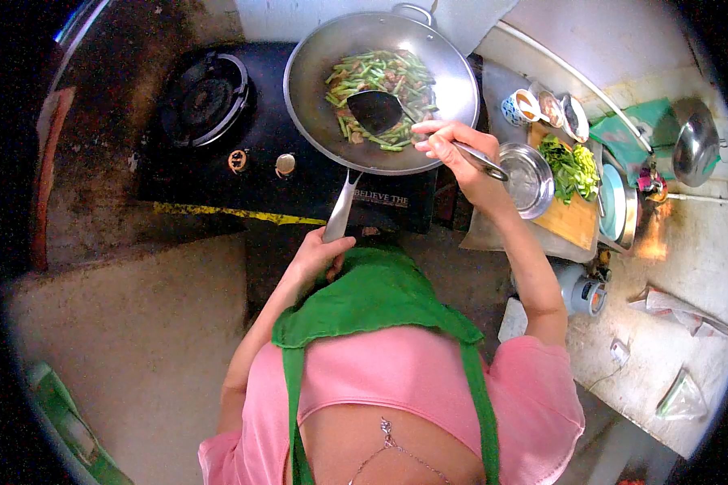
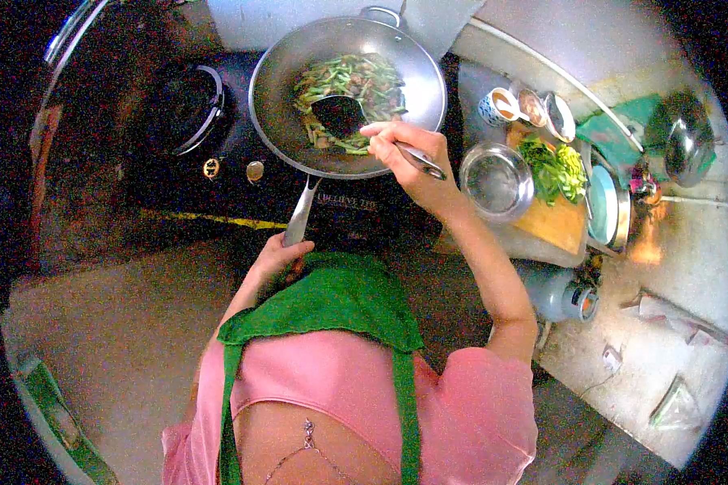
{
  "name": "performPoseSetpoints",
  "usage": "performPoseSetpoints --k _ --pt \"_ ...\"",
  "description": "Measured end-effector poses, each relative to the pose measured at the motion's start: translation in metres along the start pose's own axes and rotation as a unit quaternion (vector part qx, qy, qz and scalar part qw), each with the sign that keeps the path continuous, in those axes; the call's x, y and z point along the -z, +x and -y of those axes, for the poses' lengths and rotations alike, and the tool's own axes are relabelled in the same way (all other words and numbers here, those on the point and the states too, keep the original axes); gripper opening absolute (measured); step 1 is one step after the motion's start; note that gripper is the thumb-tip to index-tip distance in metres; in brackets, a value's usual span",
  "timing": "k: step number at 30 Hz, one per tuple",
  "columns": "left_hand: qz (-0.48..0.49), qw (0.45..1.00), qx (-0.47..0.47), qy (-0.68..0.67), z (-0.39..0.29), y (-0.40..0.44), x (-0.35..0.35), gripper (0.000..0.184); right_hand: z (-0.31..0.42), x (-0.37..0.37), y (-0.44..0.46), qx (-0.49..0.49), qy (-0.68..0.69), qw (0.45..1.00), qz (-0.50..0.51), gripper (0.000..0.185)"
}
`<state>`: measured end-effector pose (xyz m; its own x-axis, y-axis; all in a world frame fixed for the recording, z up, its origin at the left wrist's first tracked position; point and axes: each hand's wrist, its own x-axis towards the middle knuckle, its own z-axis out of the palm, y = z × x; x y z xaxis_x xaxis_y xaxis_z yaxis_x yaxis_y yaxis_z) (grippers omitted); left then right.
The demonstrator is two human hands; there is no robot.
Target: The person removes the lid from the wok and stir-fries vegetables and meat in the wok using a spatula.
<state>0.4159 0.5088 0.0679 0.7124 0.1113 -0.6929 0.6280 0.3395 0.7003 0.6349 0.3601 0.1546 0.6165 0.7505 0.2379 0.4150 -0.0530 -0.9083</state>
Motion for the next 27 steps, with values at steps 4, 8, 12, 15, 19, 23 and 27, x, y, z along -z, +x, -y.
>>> performPoseSetpoints --k 4,8,12,15,19,23,27 --pt "-0.002 1.0 0.012 -0.009 -0.001 -0.002 -0.002 0.032 -0.001 -0.002 0.0 -0.012 0.009 1.0 -0.002 0.019" --pt "-0.001 1.0 0.013 -0.006 -0.002 -0.003 0.0 0.032 -0.003 -0.004 -0.001 -0.027 0.012 1.0 -0.002 0.019" --pt "0.005 1.0 0.004 0.013 0.001 0.001 0.002 0.031 -0.002 -0.002 0.0 -0.025 0.029 0.999 -0.009 0.019" --pt "-0.013 0.999 -0.003 0.045 -0.003 -0.002 0.001 0.031 0.011 0.007 0.008 0.008 -0.009 1.0 -0.018 0.018" --pt "0.001 0.999 -0.005 0.033 0.001 0.002 0.004 0.033 0.031 0.026 0.032 0.053 -0.113 0.99 -0.071 0.015" --pt "0.011 0.999 -0.022 0.023 0.007 0.004 0.004 0.032 0.037 0.036 0.069 0.025 -0.255 0.964 -0.067 0.022" --pt "-0.004 1.0 -0.021 0.006 0.001 -0.002 -0.001 0.031 0.01 0.038 0.108 0.026 -0.374 0.925 -0.064 0.032"
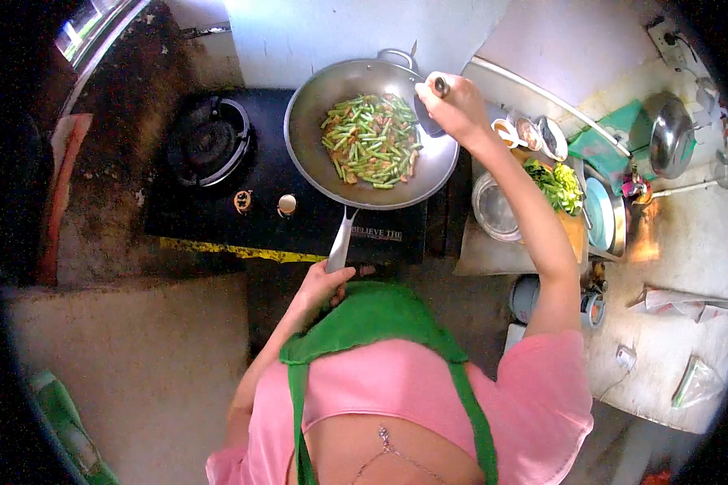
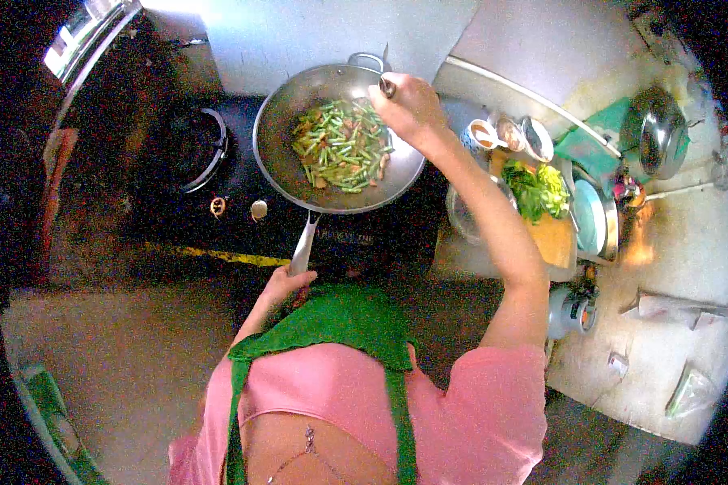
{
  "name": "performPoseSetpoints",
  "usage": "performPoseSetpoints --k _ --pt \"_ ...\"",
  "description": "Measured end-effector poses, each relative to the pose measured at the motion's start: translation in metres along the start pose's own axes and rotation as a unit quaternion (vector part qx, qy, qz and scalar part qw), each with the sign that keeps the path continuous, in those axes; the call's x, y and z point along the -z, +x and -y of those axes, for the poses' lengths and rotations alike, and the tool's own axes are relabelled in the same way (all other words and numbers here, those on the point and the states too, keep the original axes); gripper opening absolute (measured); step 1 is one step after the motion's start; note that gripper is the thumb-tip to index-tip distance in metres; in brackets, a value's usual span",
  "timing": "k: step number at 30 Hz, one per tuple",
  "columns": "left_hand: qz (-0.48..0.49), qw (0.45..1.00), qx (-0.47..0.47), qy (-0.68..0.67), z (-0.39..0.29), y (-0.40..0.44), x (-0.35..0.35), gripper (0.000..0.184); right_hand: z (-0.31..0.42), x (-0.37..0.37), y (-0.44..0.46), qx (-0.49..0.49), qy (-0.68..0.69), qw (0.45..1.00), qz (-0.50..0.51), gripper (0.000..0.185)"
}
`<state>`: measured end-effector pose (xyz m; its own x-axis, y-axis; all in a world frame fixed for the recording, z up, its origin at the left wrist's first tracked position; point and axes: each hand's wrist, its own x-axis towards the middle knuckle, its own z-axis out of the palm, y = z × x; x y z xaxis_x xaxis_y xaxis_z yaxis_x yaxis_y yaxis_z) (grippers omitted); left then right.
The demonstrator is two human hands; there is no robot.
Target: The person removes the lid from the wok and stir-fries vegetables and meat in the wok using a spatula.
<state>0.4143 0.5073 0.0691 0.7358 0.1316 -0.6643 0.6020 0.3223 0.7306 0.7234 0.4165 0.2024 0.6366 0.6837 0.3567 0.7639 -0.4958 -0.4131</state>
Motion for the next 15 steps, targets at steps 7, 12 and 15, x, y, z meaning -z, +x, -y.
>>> performPoseSetpoints --k 7,12,15 --pt "0.005 1.0 0.004 0.0 0.001 0.002 0.001 0.033 -0.054 -0.024 0.059 -0.156 0.369 0.915 0.04 0.024" --pt "-0.002 1.0 0.012 -0.004 -0.001 0.001 -0.001 0.033 -0.044 -0.007 0.055 -0.137 0.421 0.882 0.159 0.019" --pt "0.01 1.0 0.007 0.0 0.003 0.004 0.002 0.033 -0.021 0.013 0.054 -0.087 0.358 0.909 0.193 0.02"
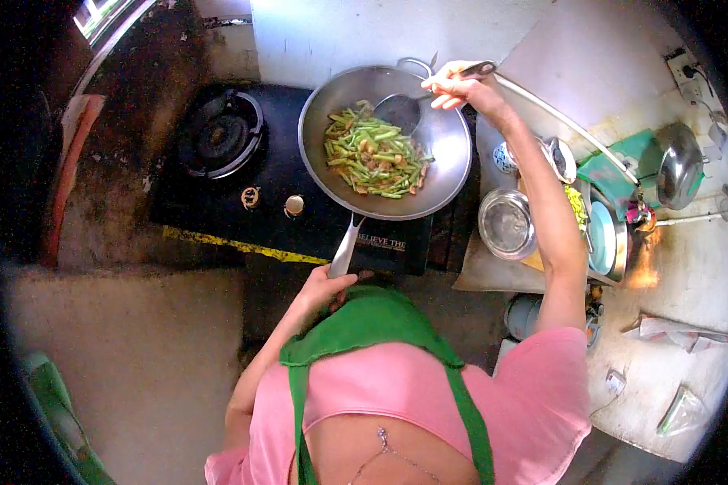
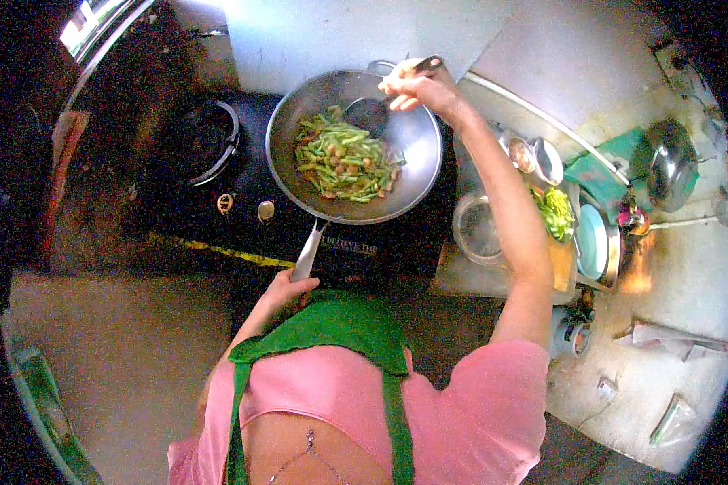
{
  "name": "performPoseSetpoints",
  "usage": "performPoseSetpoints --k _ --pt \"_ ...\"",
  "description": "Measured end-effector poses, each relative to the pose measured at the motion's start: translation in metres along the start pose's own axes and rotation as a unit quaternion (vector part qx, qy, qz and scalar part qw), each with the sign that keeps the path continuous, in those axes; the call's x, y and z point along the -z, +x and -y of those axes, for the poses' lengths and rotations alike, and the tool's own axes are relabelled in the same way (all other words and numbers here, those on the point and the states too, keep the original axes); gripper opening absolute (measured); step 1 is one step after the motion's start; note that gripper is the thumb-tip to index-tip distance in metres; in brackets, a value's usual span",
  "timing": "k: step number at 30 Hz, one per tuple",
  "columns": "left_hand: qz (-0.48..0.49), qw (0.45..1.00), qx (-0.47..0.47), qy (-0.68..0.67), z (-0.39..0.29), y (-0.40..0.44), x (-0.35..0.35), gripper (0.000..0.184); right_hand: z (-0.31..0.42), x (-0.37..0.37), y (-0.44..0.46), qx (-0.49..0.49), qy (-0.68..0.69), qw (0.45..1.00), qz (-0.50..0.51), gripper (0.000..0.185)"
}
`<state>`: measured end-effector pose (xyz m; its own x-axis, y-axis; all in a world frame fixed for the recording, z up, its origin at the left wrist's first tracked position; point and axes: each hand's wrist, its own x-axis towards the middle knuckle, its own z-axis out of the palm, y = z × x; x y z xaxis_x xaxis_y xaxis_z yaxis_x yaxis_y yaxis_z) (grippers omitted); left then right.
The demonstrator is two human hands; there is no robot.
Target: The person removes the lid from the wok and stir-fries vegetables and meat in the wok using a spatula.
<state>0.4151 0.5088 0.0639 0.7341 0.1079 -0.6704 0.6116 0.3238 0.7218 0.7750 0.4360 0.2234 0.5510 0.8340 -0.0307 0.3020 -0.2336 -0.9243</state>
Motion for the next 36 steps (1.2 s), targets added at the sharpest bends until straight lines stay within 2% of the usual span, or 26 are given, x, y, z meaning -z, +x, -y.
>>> performPoseSetpoints --k 1,3,5,7,9,10,11,13,14,15,17,18,19,20,21,22,23,25,28,31,34,36 --pt "-0.006 1.0 0.006 0.006 -0.002 -0.002 -0.001 0.034 -0.01 -0.001 0.006 0.001 0.002 1.0 0.0 0.02" --pt "-0.013 1.0 0.007 0.014 -0.004 -0.001 0.0 0.034 -0.031 -0.006 0.023 0.136 -0.241 0.959 -0.055 0.019" --pt "-0.009 1.0 0.007 0.014 0.003 0.002 0.002 0.034 -0.041 -0.022 0.024 0.107 -0.19 0.973 -0.071 0.015" --pt "-0.009 1.0 0.007 0.011 0.003 0.0 0.002 0.034 -0.047 -0.044 0.019 0.168 -0.014 0.985 -0.025 0.012" --pt "-0.009 1.0 0.005 0.008 -0.001 -0.002 0.002 0.035 -0.04 -0.065 0.004 0.225 -0.035 0.973 0.037 0.009" --pt "-0.012 1.0 0.007 0.007 -0.004 -0.004 0.001 0.035 -0.034 -0.068 -0.003 0.194 -0.085 0.974 0.084 0.01" --pt "-0.015 1.0 0.009 0.006 -0.004 -0.005 0.0 0.035 -0.025 -0.067 -0.009 0.203 -0.131 0.963 0.117 0.01" --pt "-0.013 1.0 0.012 0.008 -0.003 -0.004 0.001 0.035 -0.013 -0.058 -0.012 0.182 -0.059 0.97 0.15 0.008" --pt "-0.013 1.0 0.014 0.009 -0.003 -0.003 0.001 0.035 -0.012 -0.055 -0.009 0.229 -0.063 0.963 0.129 0.008" --pt "-0.012 1.0 0.015 0.009 -0.005 -0.004 0.0 0.035 -0.011 -0.058 -0.011 0.229 -0.063 0.963 0.128 0.008" --pt "-0.021 1.0 0.016 0.016 -0.009 -0.008 -0.003 0.033 -0.009 -0.069 -0.02 0.315 -0.191 0.927 0.072 0.008" --pt "-0.02 1.0 0.013 0.018 -0.008 -0.006 -0.002 0.033 -0.022 -0.077 -0.025 0.344 -0.235 0.905 0.082 0.01" --pt "-0.017 1.0 0.012 0.014 -0.006 -0.003 -0.002 0.032 -0.024 -0.09 -0.035 0.376 -0.217 0.896 0.092 0.01" --pt "-0.016 1.0 0.013 0.009 -0.003 -0.002 -0.001 0.032 -0.025 -0.097 -0.055 0.318 -0.239 0.91 0.118 0.009" --pt "-0.015 1.0 0.015 0.008 -0.003 -0.004 -0.001 0.032 -0.041 -0.101 -0.064 0.436 -0.26 0.851 0.136 0.009" --pt "-0.018 1.0 0.008 0.009 -0.004 -0.004 -0.002 0.032 -0.044 -0.107 -0.081 0.444 -0.319 0.828 0.125 0.008" --pt "-0.02 1.0 0.002 0.011 -0.004 -0.004 -0.002 0.032 -0.041 -0.104 -0.095 0.385 -0.341 0.838 0.182 0.009" --pt "-0.015 1.0 0.0 0.011 -0.001 -0.002 -0.001 0.032 -0.033 -0.099 -0.109 0.398 -0.351 0.835 0.144 0.01" --pt "-0.008 1.0 -0.003 0.006 -0.001 -0.001 0.0 0.031 0.007 -0.09 -0.143 0.365 -0.308 0.874 0.092 0.011" --pt "-0.009 1.0 0.001 0.005 0.0 0.0 0.0 0.03 0.024 -0.099 -0.185 0.332 -0.313 0.881 0.127 0.014" --pt "-0.012 1.0 0.009 0.003 -0.003 -0.001 0.0 0.029 0.002 -0.113 -0.202 0.274 -0.316 0.903 0.097 0.013" --pt "-0.01 1.0 0.013 -0.002 -0.005 -0.004 0.0 0.028 -0.032 -0.116 -0.191 0.291 -0.334 0.894 0.072 0.012"
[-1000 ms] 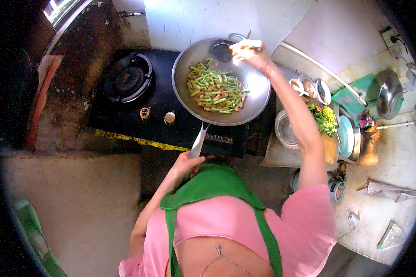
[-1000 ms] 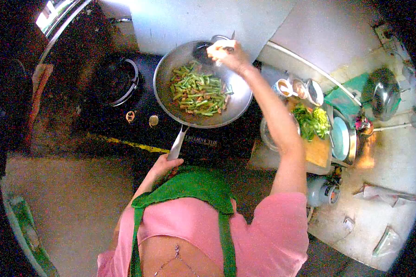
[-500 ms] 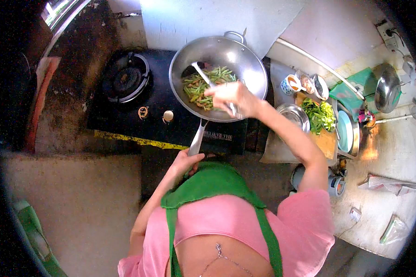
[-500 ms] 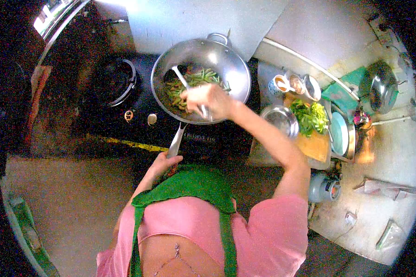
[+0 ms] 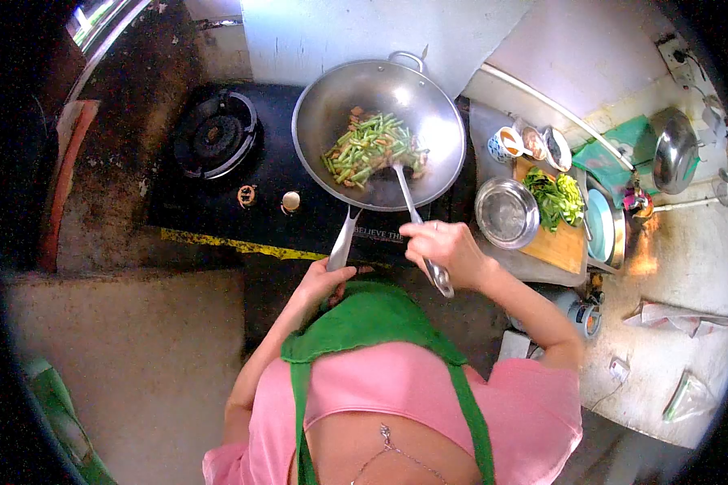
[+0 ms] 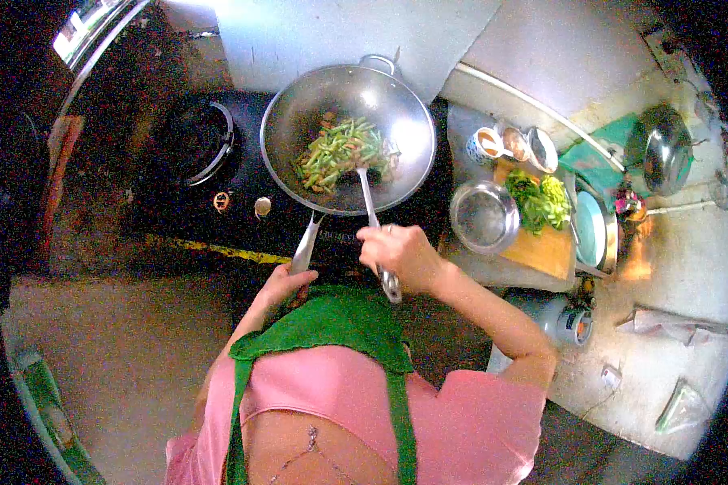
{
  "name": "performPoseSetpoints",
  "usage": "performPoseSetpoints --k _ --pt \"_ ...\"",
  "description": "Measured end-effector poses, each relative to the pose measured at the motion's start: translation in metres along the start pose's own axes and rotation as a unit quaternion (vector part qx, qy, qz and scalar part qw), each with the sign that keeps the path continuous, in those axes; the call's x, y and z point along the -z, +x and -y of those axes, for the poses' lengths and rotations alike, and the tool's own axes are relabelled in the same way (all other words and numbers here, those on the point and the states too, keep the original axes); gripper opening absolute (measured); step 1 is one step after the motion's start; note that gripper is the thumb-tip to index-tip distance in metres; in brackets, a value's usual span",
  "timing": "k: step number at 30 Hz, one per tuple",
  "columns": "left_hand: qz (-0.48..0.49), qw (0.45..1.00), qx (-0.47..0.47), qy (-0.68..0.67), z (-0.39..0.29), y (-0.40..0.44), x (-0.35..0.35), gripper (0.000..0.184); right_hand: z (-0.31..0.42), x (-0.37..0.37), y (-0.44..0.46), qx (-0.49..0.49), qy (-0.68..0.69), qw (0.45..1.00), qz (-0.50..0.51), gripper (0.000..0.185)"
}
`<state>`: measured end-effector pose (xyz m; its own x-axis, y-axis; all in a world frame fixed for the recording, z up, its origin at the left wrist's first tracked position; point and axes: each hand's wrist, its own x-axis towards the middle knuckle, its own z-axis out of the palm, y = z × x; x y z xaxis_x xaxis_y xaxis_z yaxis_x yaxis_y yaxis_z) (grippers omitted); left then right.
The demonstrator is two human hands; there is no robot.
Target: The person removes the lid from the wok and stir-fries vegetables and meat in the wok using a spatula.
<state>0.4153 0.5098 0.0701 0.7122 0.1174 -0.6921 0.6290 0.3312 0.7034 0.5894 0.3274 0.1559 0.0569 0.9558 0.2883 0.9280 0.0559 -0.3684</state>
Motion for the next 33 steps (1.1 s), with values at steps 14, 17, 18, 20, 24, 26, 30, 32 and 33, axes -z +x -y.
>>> performPoseSetpoints --k 14,17,18,20,24,26,30,32,33 --pt "0.006 1.0 -0.023 0.008 0.001 -0.001 0.0 0.028 -0.047 0.022 0.011 -0.039 -0.046 0.998 0.036 0.015" --pt "0.02 1.0 -0.017 -0.006 0.003 0.001 0.001 0.027 -0.055 0.038 0.045 -0.09 -0.051 0.993 -0.05 0.014" --pt "0.021 1.0 -0.017 -0.006 0.004 0.001 0.0 0.027 -0.054 0.046 0.059 -0.097 -0.056 0.991 -0.077 0.017" --pt "0.012 0.999 -0.03 0.0 0.006 0.001 -0.001 0.027 -0.069 0.055 0.086 -0.132 -0.112 0.98 -0.102 0.024" --pt "0.022 0.999 -0.043 -0.007 0.008 0.002 0.002 0.028 -0.107 0.075 0.117 -0.268 -0.048 0.957 -0.097 0.03" --pt "0.007 1.0 -0.03 0.006 0.01 0.003 0.001 0.028 -0.135 0.08 0.115 -0.368 0.076 0.914 -0.151 0.031" --pt "0.012 1.0 -0.008 0.022 0.007 0.003 0.002 0.029 -0.197 0.052 0.072 -0.334 0.412 0.789 -0.31 0.026" --pt "0.009 1.0 -0.011 0.019 0.004 0.001 0.001 0.029 -0.197 0.036 0.066 -0.299 0.502 0.745 -0.321 0.025" --pt "0.014 1.0 -0.008 0.015 0.004 0.0 0.0 0.03 -0.186 0.034 0.068 -0.3 0.487 0.758 -0.313 0.024"
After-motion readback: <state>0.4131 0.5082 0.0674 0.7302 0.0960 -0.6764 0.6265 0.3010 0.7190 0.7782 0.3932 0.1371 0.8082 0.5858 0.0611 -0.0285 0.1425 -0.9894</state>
